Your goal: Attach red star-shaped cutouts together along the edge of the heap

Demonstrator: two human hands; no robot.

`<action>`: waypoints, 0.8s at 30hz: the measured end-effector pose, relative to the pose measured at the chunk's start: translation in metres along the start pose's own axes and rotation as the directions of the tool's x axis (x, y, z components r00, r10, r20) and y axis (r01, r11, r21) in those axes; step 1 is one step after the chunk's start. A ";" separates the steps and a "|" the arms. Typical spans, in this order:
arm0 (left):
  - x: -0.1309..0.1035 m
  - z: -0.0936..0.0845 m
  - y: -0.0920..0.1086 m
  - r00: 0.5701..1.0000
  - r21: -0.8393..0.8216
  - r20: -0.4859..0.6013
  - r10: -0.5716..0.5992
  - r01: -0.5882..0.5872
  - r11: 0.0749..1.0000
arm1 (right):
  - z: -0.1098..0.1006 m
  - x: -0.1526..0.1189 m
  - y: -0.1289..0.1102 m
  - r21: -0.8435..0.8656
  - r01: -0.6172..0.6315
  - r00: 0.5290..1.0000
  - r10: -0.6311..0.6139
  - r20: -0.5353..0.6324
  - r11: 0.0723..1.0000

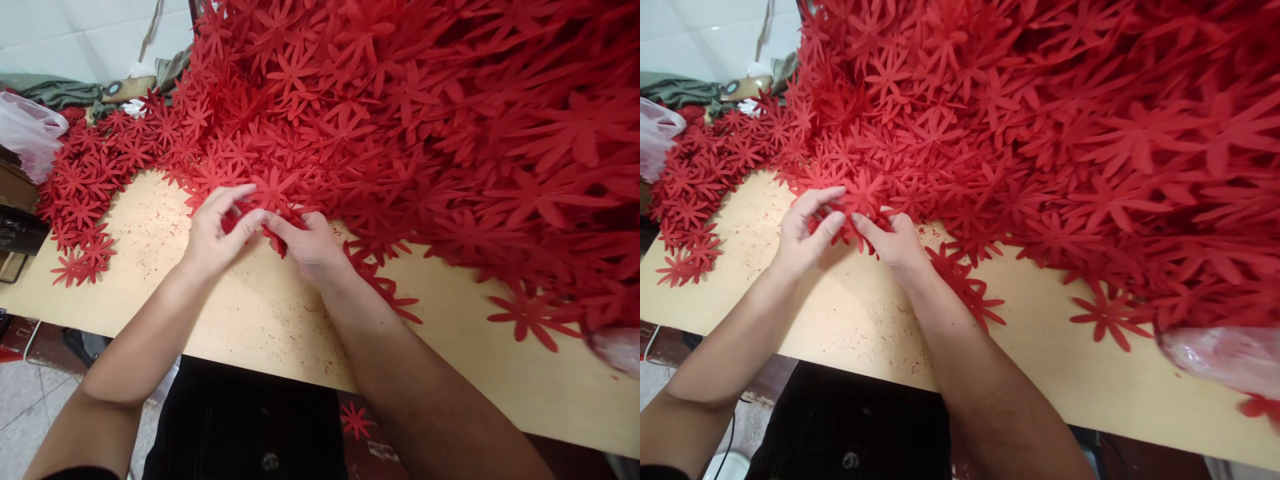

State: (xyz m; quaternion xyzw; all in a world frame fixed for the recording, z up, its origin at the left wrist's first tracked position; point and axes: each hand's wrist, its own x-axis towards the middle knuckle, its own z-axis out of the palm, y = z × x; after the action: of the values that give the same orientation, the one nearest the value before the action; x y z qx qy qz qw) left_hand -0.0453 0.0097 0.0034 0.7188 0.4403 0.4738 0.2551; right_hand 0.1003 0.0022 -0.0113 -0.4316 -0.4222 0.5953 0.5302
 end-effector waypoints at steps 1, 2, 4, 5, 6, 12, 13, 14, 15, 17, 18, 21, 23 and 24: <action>-0.002 0.005 0.003 0.999 -0.003 0.044 -0.018 0.018 1.000 | 0.001 0.000 0.000 -0.009 0.016 1.000 -0.015 0.014 1.000; -0.004 0.009 0.004 0.996 -0.014 0.080 -0.046 0.047 0.999 | 0.001 0.000 0.001 -0.020 0.021 1.000 -0.020 0.024 1.000; -0.005 0.015 0.004 0.985 -0.079 0.121 -0.125 0.135 0.988 | 0.000 0.000 0.001 -0.036 0.010 1.000 -0.009 0.025 0.999; -0.005 0.017 0.003 0.977 -0.124 0.132 -0.167 0.183 0.975 | -0.001 0.000 0.002 -0.037 -0.004 1.000 0.005 0.028 0.999; -0.003 0.017 0.000 0.971 -0.168 0.125 -0.202 0.221 0.961 | -0.001 0.000 0.002 -0.033 -0.020 0.999 0.021 0.038 0.999; 0.013 -0.006 -0.038 0.963 -0.084 -0.199 -0.180 0.166 0.983 | -0.007 0.000 0.003 0.061 -0.062 0.991 0.054 0.123 0.996; 0.015 -0.011 -0.046 0.960 -0.012 -0.244 -0.135 0.137 0.991 | -0.008 0.000 0.004 0.073 -0.059 0.990 0.049 0.135 0.996; 0.016 -0.016 -0.051 0.957 0.060 -0.279 -0.085 0.106 0.993 | -0.008 0.001 0.004 0.080 -0.063 0.989 0.051 0.140 0.995; 0.016 -0.020 -0.054 0.953 0.122 -0.300 -0.038 0.078 0.990 | -0.008 0.001 0.004 0.086 -0.071 0.989 0.059 0.135 0.994; 0.014 -0.022 -0.049 0.952 0.199 -0.305 0.033 0.030 0.979 | -0.007 0.001 0.003 0.096 -0.093 0.992 0.083 0.097 0.991; 0.012 -0.021 -0.043 0.956 0.208 -0.291 0.049 0.013 0.978 | -0.007 0.001 0.002 0.098 -0.105 0.992 0.098 0.074 0.990; 0.003 -0.009 -0.018 0.984 0.119 -0.175 0.024 -0.003 0.993 | -0.004 0.000 -0.001 0.068 -0.121 0.992 0.119 0.034 0.990; -0.003 0.004 -0.005 0.998 -0.031 -0.037 -0.053 0.052 0.998 | -0.002 -0.001 -0.002 0.013 -0.112 0.992 0.111 0.052 0.994; -0.005 0.010 -0.002 0.995 -0.102 0.024 -0.096 0.098 0.990 | -0.001 -0.001 -0.002 -0.017 -0.099 0.993 0.099 0.065 0.995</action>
State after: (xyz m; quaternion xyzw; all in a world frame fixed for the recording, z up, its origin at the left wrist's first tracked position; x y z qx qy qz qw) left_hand -0.0375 0.0068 -0.0050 0.6869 0.4470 0.4760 0.3189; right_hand 0.1019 0.0017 -0.0098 -0.4360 -0.4217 0.6316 0.4828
